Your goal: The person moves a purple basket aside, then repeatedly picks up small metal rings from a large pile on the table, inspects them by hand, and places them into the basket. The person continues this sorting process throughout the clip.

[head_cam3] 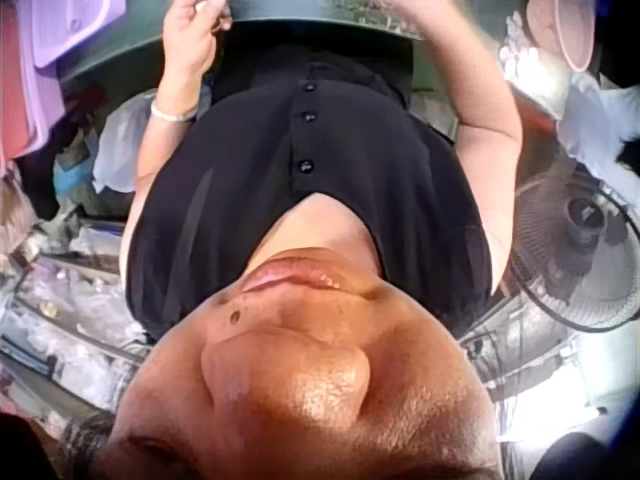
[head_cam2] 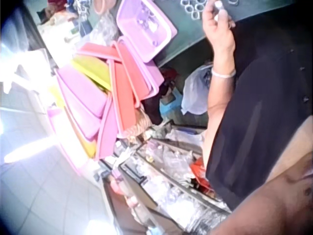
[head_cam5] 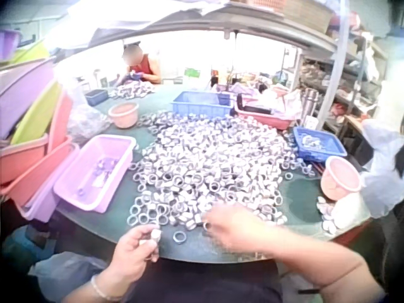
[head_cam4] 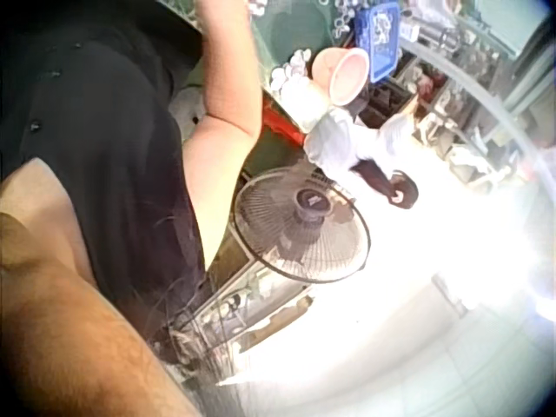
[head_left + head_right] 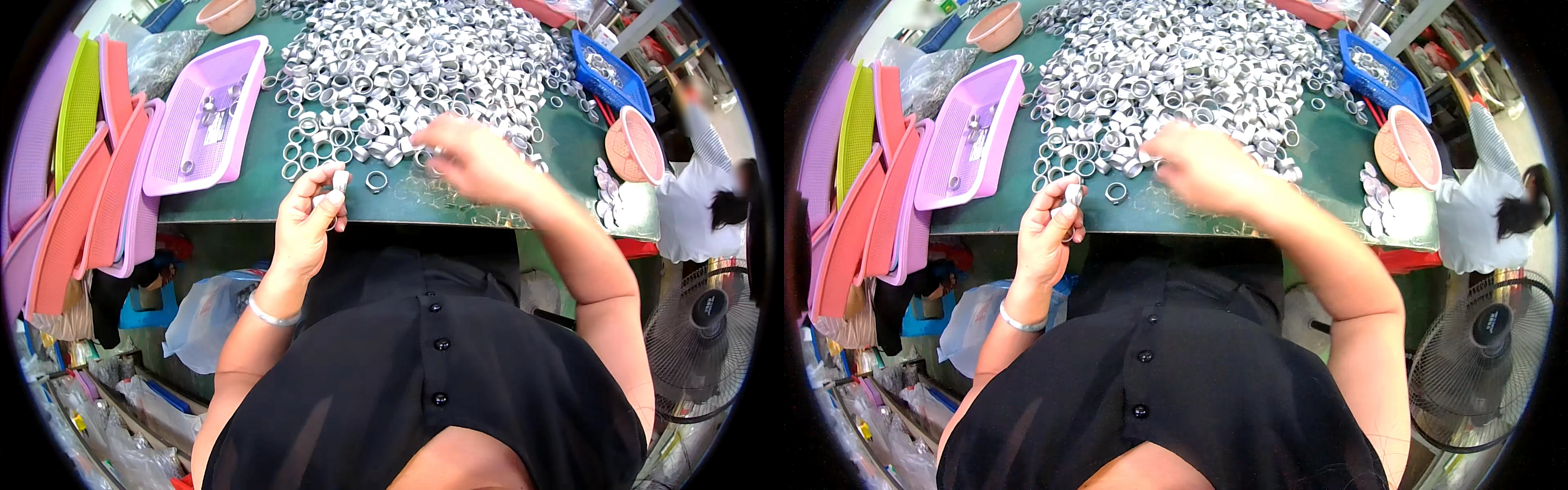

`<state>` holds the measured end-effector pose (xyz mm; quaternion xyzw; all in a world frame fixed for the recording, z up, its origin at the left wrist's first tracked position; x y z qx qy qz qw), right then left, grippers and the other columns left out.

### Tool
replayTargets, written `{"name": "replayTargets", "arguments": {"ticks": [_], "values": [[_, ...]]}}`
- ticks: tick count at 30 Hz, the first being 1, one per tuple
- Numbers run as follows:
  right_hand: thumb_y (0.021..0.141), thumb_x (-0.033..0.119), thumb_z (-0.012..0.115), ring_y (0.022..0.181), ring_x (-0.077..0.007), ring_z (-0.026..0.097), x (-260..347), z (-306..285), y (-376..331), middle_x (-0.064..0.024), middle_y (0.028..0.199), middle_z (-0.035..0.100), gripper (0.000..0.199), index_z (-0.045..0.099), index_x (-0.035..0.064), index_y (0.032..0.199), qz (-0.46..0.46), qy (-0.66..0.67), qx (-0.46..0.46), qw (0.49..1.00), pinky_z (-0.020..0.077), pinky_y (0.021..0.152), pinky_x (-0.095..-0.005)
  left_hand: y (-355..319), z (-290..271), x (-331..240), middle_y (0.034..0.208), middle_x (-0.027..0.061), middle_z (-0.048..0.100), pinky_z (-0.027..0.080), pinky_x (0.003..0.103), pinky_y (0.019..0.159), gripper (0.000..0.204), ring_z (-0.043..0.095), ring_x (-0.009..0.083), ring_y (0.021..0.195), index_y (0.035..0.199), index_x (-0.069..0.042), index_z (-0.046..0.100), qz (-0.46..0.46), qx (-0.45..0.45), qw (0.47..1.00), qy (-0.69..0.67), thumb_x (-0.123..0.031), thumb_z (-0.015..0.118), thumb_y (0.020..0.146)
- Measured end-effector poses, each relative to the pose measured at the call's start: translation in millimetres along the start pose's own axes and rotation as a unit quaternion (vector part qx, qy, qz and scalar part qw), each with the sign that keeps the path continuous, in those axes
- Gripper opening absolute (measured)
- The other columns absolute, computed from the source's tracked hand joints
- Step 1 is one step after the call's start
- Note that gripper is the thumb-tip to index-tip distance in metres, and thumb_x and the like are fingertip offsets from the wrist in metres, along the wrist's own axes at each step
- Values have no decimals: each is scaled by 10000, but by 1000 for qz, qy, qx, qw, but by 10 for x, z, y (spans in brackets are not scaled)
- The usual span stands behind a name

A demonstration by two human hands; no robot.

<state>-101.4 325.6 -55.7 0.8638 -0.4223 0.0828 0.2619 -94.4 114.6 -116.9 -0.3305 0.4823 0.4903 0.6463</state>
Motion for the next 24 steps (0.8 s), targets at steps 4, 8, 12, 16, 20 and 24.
{"name": "replayTargets", "arguments": {"ticks": [4, 8, 12, 16, 20, 24], "values": [[751, 90, 554, 753, -265, 587, 414, 487, 165, -90, 790, 532, 248, 564, 40, 993, -70, -97, 44, 992, 473, 622, -371, -22, -29, 5, 1035, 46, 574, 405, 196, 548, 294, 489, 64, 671, 1152, -37, 514, -1, -7, 1000, -7, -71, 553, 863], [725, 117, 543, 657, -243, 608, 460, 629, 245, -84, 732, 563, 86, 554, 62, 790, -53, -145, 70, 986, 488, 566, -351, -42, -46, 19, 1024, 52, 579, 404, 194, 546, 295, 487, 65, 664, 1152, -35, 508, -1, -11, 1000, -9, -73, 556, 863], [726, 107, 607, 687, -276, 598, 401, 527, 205, -84, 765, 555, 151, 572, 49, 861, -10, -23, 41, 999, 483, 604, -343, -55, -42, 30, 1018, 56, 584, 405, 196, 544, 291, 487, 65, 658, 1151, -32, 504, -1, -13, 1000, -12, -74, 553, 867], [736, 22, 665, 783, -200, 595, 394, 363, 77, -93, 924, 558, 289, 577, 17, 1011, 11, 214, -42, 976, 476, 693, -275, -68, 44, 1, 960, 32, 575, 412, 189, 553, 299, 487, 60, 671, 1155, -26, 500, 23, 30, 998, 40, -61, 556, 863], [759, -5, 640, 777, -144, 607, 348, 425, -61, -90, 944, 570, 258, 571, 17, 1007, 66, 385, -99, 915, 484, 693, -268, -55, 168, -14, 884, 10, 557, 408, 181, 554, 305, 479, 54, 647, 1150, -19, 506, 37, 51, 997, 54, -57, 571, 854], [780, -31, 621, 841, -155, 613, 348, 425, -133, -90, 963, 571, 284, 538, -18, 1051, 89, 449, -126, 880, 493, 756, -264, -38, 274, -42, 773, -16, 545, 375, 160, 521, 300, 447, 30, 587, 1146, -27, 524, 52, 49, 995, 69, -64, 569, 852]]}}
Point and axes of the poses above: each hand's wrist, its own y-axis towards the middle knuckle, its own z-axis out of the palm, x = y × z, the point moved 5 cm from there along y, towards the middle knuckle
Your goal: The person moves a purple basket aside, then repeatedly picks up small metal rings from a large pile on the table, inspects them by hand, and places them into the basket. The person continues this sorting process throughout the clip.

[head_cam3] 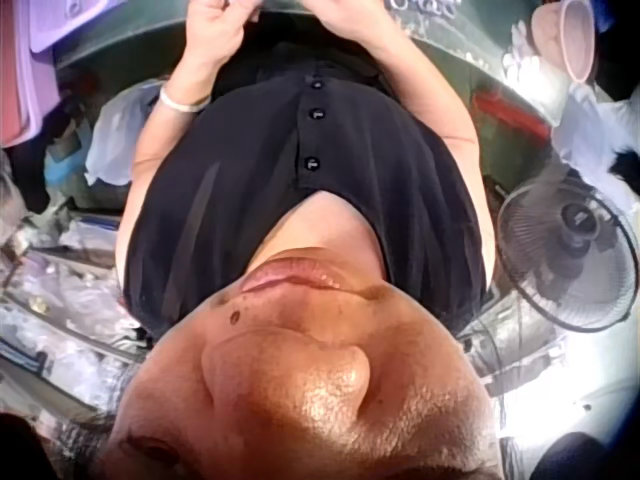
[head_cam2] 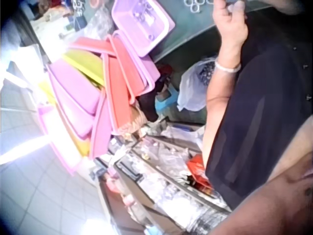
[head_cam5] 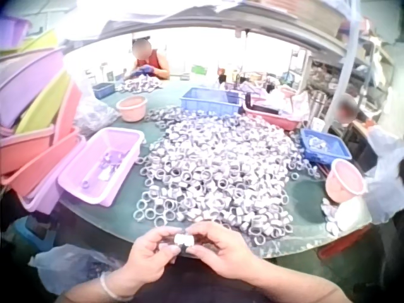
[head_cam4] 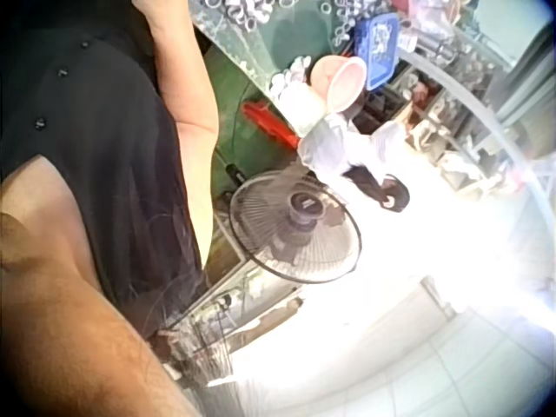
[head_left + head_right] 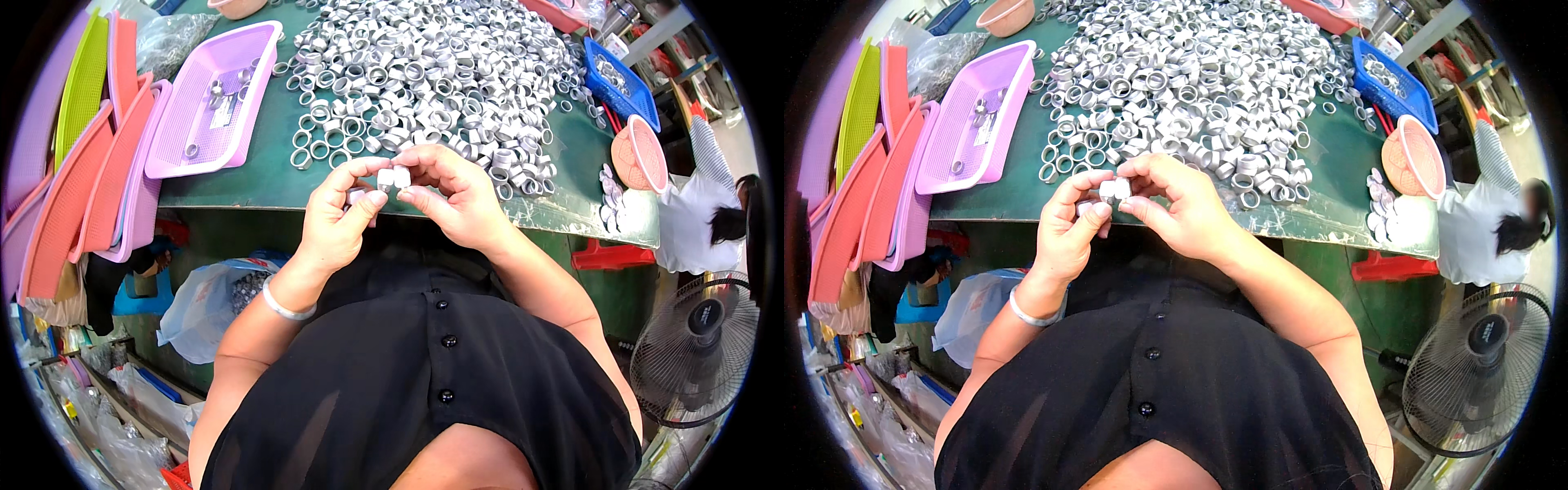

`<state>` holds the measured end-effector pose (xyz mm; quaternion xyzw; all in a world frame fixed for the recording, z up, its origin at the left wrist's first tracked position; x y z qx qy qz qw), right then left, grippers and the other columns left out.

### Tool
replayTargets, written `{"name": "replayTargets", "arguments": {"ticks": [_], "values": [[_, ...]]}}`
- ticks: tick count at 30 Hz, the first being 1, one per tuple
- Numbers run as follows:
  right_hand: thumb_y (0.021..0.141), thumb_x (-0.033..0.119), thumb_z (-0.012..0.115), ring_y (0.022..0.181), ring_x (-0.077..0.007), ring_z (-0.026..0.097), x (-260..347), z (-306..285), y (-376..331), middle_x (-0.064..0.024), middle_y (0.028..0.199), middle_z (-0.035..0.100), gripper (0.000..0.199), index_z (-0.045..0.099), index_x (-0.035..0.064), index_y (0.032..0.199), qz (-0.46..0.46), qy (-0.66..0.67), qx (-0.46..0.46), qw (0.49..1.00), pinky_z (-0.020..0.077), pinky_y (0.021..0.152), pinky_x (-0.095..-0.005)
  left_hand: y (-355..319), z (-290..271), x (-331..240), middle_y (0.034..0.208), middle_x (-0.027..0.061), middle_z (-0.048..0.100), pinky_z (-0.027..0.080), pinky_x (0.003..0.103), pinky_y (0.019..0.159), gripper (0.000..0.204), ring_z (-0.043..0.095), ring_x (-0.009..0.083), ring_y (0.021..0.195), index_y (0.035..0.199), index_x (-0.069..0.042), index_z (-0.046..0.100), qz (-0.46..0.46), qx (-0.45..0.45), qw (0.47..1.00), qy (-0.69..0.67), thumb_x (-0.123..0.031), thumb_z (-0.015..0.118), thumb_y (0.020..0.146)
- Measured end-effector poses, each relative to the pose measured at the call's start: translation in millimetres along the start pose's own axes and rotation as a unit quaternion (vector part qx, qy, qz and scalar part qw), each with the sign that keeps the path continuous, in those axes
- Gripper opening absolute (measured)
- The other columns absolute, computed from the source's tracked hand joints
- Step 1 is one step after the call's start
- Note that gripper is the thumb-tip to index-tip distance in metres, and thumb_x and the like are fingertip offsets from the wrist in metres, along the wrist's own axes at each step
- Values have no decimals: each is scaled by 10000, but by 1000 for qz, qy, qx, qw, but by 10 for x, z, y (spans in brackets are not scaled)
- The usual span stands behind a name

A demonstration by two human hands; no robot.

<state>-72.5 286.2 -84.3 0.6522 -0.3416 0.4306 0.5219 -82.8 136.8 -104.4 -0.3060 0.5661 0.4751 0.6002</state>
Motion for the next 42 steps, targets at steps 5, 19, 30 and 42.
{"name": "replayTargets", "arguments": {"ticks": [5, 19, 30, 42], "values": [[854, 21, 559, 812, -161, 610, -22, -3, -31, -96, 947, 574, 298, 478, -14, 1138, 40, 132, -25, 990, 499, 723, -268, 18, 73, -13, 800, 0, 543, 388, 175, 513, 232, 469, 50, 601, 1075, -19, 533, -46, 8, 998, -35, -128, 562, 872], [929, 227, 478, 647, -179, 593, -254, -60, -127, -109, 803, 598, 278, 498, 8, 1101, 274, 387, -34, 880, 482, 551, -261, 19, 165, 163, 684, 0, 505, 363, 196, 475, 366, 445, 77, 569, 859, -71, 543, -317, -12, 914, -252, -402, 408, 938], [795, 24, 629, 799, -123, 590, 187, 10, -3, -80, 913, 584, 354, 494, -9, 1121, 12, -106, -49, 993, 482, 638, -244, 28, 137, 159, 881, 57, 583, 463, 261, 525, 223, 570, 149, 687, 1075, -82, 510, -272, -9, 902, -336, -226, 448, 917], [675, 6, 677, 793, -305, 585, 245, 165, -25, -184, 985, 576, 399, 547, -9, 1052, -126, -309, 23, 942, 479, 683, -342, -110, -191, 93, 832, 46, 570, 399, 230, 498, 254, 529, 127, 663, 1037, -80, 520, -283, 0, 869, -405, -299, 467, 922]]}}
Point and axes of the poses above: each hand's wrist, its own y-axis towards the middle knuckle, its own z-axis out of the palm, x = y × z, the point moved 5 cm from there along y, towards the middle knuckle
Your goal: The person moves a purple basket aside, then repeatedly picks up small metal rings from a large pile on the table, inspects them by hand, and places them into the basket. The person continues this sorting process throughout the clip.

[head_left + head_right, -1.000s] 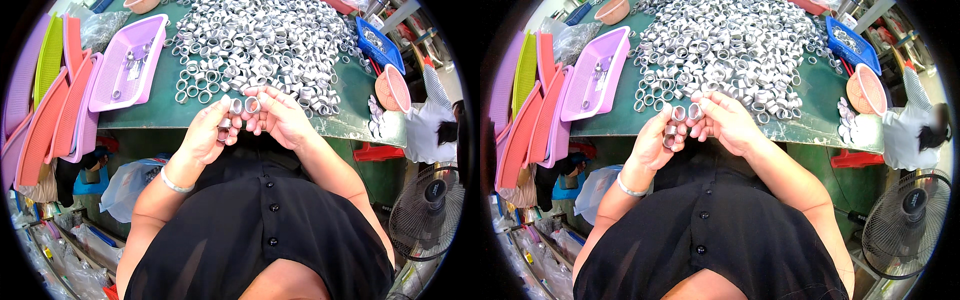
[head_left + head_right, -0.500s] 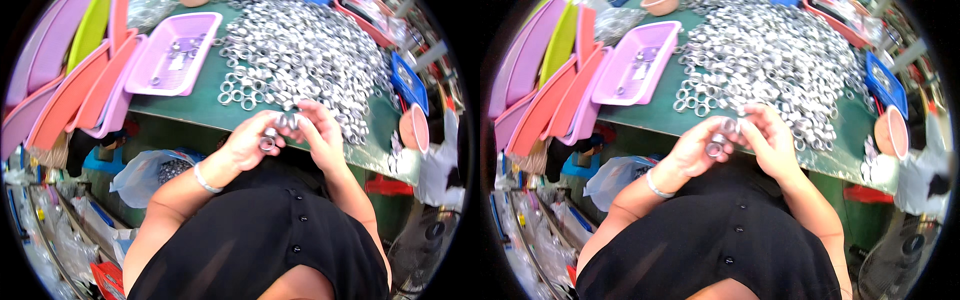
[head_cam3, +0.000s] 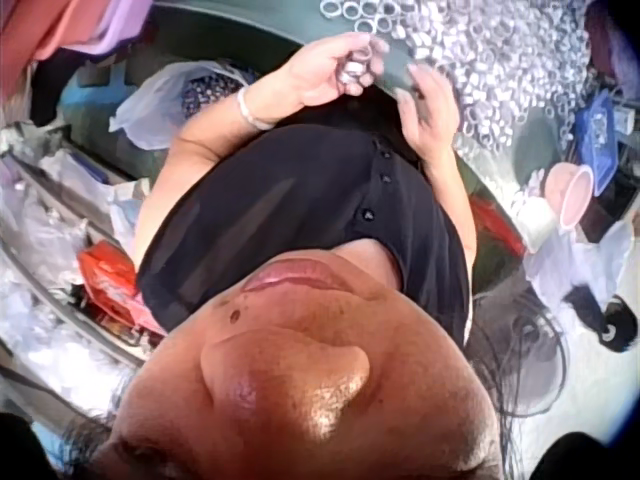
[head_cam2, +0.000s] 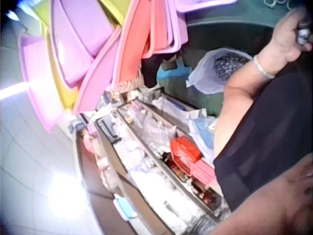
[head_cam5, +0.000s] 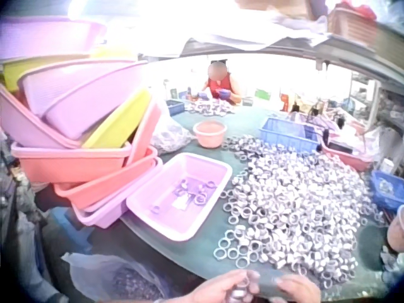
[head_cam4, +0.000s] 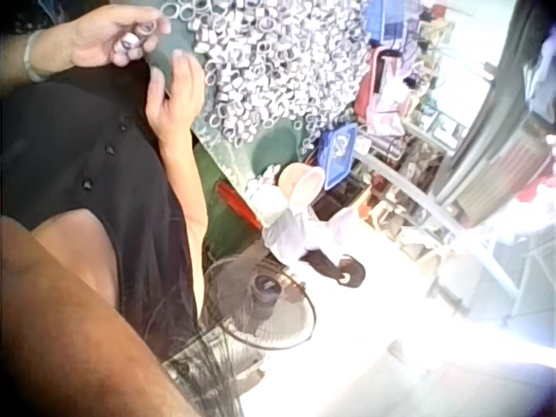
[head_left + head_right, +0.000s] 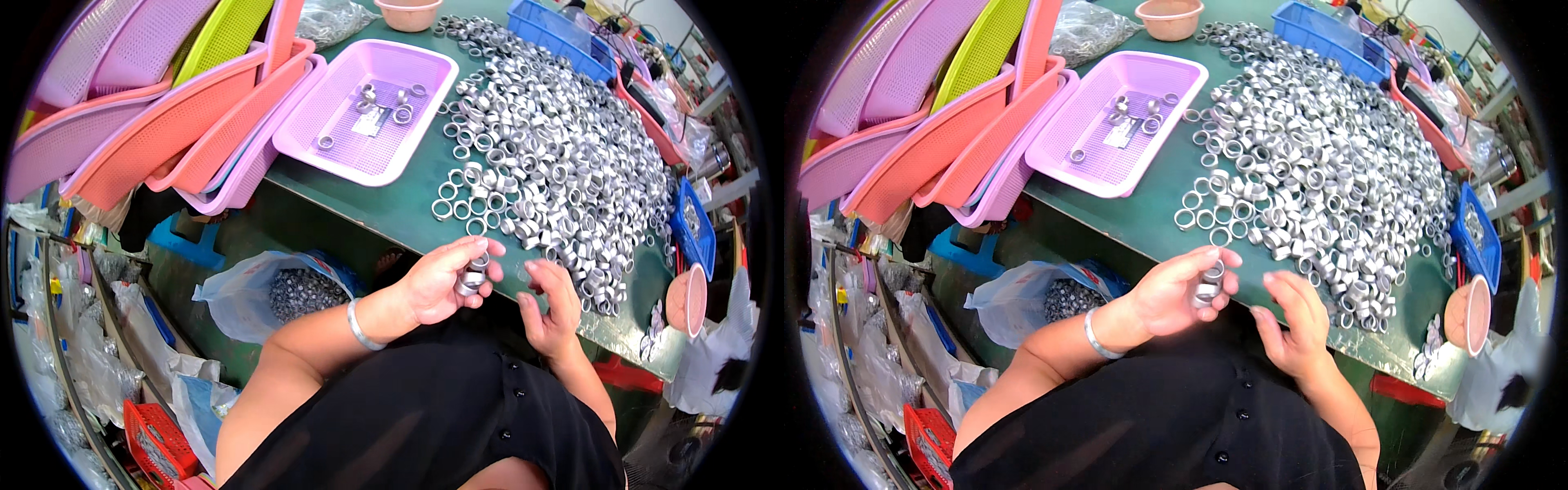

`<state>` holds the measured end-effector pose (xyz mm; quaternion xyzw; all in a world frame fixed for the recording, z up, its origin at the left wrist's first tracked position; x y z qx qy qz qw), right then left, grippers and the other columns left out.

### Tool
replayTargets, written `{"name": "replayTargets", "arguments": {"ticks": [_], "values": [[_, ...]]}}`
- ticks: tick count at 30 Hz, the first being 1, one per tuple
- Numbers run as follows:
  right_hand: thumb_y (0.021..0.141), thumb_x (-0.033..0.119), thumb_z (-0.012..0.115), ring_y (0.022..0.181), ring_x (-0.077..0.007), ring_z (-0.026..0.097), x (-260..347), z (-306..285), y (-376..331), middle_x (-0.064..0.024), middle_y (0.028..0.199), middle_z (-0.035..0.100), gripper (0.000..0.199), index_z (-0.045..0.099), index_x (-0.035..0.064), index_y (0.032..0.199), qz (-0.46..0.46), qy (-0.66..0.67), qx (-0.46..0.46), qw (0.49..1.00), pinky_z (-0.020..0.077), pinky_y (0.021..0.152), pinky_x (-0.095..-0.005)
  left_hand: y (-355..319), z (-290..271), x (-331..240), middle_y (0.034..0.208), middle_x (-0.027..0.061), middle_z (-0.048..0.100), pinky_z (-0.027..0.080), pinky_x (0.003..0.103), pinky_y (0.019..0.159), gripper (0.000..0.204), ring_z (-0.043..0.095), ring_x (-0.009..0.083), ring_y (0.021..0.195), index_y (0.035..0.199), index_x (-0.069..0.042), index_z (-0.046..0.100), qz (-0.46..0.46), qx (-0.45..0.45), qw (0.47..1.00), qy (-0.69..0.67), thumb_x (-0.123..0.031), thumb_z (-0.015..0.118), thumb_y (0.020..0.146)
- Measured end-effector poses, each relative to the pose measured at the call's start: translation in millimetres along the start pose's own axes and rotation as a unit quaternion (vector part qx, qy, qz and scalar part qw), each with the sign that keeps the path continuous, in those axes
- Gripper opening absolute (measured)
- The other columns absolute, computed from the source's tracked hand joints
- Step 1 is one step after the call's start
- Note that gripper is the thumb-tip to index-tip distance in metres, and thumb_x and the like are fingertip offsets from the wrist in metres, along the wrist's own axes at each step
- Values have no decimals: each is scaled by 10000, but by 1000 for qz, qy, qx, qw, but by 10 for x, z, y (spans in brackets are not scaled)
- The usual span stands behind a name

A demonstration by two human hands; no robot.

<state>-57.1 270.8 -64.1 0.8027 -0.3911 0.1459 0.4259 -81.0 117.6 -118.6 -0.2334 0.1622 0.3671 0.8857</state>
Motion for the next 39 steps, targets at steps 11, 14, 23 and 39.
{"name": "replayTargets", "arguments": {"ticks": [11, 14, 23, 39], "values": [[688, -56, 608, 788, -306, 591, -187, 148, -235, -198, 958, 573, 285, 559, -26, 967, -29, -87, -3, 996, 490, 683, -337, 60, -131, -80, 715, 6, 524, 349, 199, 433, 178, 483, 87, 537, 964, -71, 533, -12, 33, 999, -13, -232, 465, 931], [683, -39, 628, 789, -318, 598, -176, 168, -207, -195, 948, 577, 263, 572, -28, 939, -24, -98, -3, 995, 499, 675, -341, 99, -144, -106, 738, 13, 527, 364, 205, 453, 169, 494, 93, 563, 990, -64, 522, -23, 47, 998, -16, -211, 472, 924], [682, -35, 629, 779, -314, 594, -189, 192, -184, -192, 958, 574, 265, 576, -20, 941, 9, -123, -1, 992, 493, 672, -343, 124, -111, -182, 824, 46, 541, 413, 233, 529, 200, 527, 120, 665, 1062, -42, 491, -17, 91, 995, -42, -169, 485, 908], [706, 14, 646, 775, -291, 586, -192, 189, -196, -162, 941, 575, 237, 582, -4, 933, 52, -109, -32, 992, 486, 653, -324, -158, -129, -304, 1045, 137, 600, 482, 390, 809, 421, 581, 290, 964, 1187, -29, 469, 76, 110, 980, -146, -355, 334, 957]]}}
Point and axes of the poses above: each hand's wrist, its own y-axis towards the middle knuckle, its own z-axis out of the palm, x = y × z, the point moved 5 cm from there along y, towards the middle knuckle
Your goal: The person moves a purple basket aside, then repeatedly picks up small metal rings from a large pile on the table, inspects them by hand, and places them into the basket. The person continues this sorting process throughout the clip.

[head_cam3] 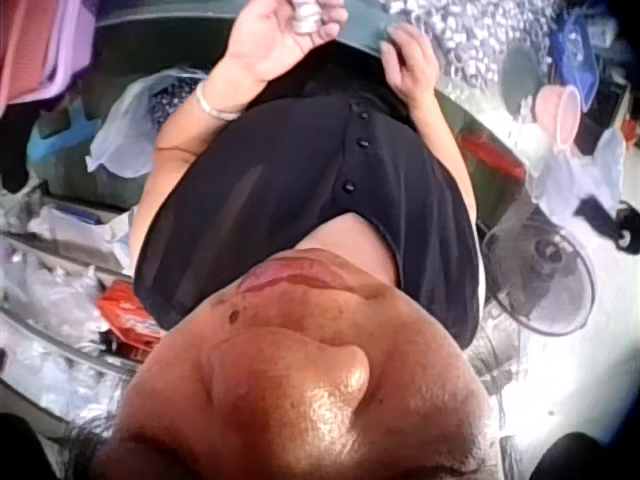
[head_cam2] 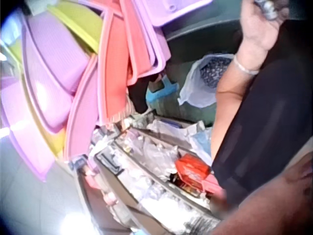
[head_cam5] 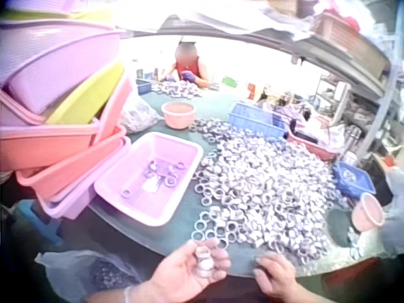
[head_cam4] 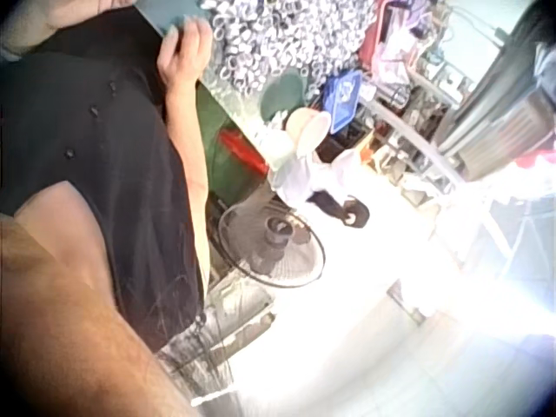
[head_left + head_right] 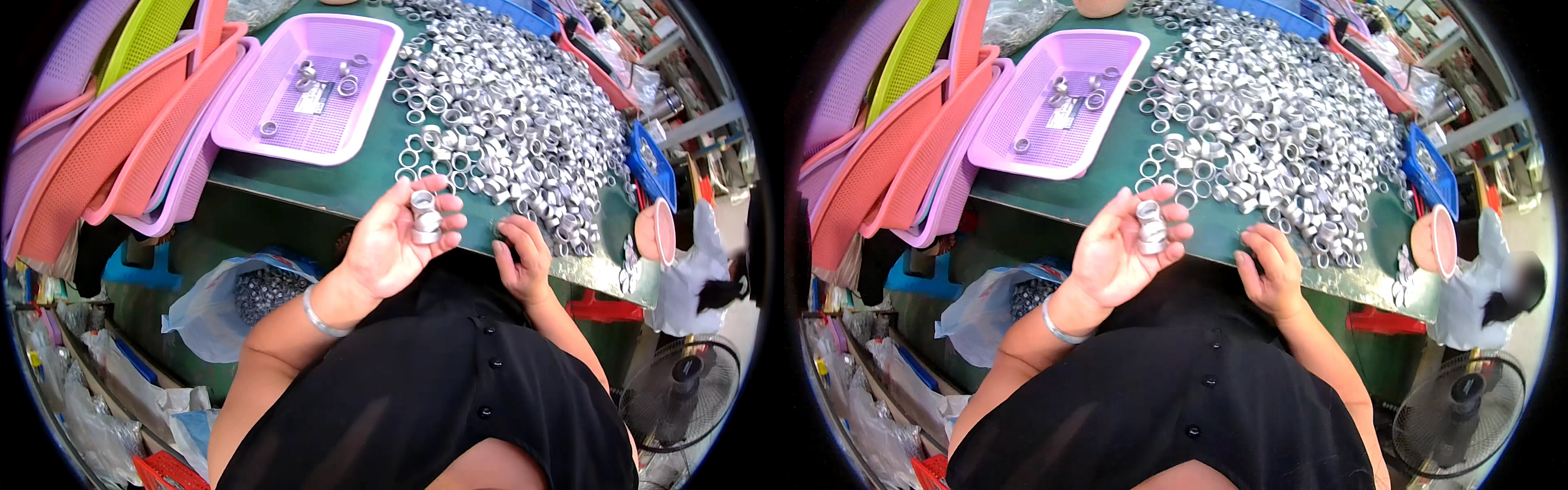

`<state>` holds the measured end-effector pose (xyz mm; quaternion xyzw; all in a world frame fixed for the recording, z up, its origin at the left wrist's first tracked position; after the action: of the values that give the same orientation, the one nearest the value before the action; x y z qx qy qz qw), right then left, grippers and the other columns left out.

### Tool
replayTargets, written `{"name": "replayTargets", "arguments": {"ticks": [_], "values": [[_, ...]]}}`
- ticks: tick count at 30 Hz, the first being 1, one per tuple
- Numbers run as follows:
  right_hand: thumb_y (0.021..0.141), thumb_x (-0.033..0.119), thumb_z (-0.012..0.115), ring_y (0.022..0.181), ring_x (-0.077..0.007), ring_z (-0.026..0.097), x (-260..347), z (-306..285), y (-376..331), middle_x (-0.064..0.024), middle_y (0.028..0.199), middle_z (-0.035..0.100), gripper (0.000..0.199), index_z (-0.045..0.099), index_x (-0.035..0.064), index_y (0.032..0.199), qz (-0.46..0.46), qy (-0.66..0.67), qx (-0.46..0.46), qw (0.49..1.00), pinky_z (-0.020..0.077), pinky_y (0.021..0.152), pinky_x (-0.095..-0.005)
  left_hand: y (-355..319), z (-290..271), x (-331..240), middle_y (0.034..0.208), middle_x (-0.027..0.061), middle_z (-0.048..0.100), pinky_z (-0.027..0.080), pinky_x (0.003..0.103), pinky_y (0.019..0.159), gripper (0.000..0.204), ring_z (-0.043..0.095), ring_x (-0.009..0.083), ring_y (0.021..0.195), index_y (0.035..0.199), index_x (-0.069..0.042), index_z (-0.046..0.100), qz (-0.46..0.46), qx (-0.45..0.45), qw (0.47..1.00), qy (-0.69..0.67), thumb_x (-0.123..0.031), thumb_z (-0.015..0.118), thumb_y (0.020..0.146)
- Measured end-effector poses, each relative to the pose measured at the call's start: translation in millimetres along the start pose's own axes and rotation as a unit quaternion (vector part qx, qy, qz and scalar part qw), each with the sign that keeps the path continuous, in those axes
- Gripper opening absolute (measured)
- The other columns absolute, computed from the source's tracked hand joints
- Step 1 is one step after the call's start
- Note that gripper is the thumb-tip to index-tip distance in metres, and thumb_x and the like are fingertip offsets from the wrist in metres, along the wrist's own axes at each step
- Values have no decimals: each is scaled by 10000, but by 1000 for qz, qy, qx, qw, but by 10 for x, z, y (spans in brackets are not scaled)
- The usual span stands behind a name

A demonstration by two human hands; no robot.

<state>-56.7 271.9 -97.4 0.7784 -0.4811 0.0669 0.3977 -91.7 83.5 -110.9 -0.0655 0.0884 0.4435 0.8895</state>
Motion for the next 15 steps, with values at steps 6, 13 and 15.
{"name": "replayTargets", "arguments": {"ticks": [6, 13, 15], "values": [[713, 15, 643, 752, -274, 574, -11, -20, -32, -145, 942, 564, 220, 580, -1, 923, 2, 17, -3, 1000, 474, 633, -312, -35, 146, 55, 1151, 153, 533, 417, 424, 929, 371, 518, 298, 1067, 1202, -65, 446, 6, 9, 1000, -9, -326, 340, 959], [717, 24, 647, 767, -291, 574, -10, -51, -57, -143, 926, 563, 211, 574, 3, 914, -15, 29, -19, 999, 473, 659, -327, -50, 190, 180, 1231, 215, 477, 415, 442, 937, 431, 462, 355, 1151, 1270, -17, 391, -33, 75, 996, -36, -311, 319, 963], [718, 27, 647, 766, -292, 575, -36, -65, -80, -142, 925, 565, 211, 573, 4, 915, -19, 31, -25, 999, 474, 661, -327, -43, 160, 172, 1120, 193, 537, 500, 308, 717, 385, 559, 268, 922, 1242, -18, 414, -31, 17, 999, 9, -269, 399, 949]]}}
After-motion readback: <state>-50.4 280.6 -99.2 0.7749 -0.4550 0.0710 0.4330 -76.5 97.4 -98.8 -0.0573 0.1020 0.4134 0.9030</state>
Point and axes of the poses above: each hand's wrist, its own y-axis towards the middle knuckle, its own z-axis out of the palm, x = y × z, the point moved 5 cm from there along y, towards the middle knuckle
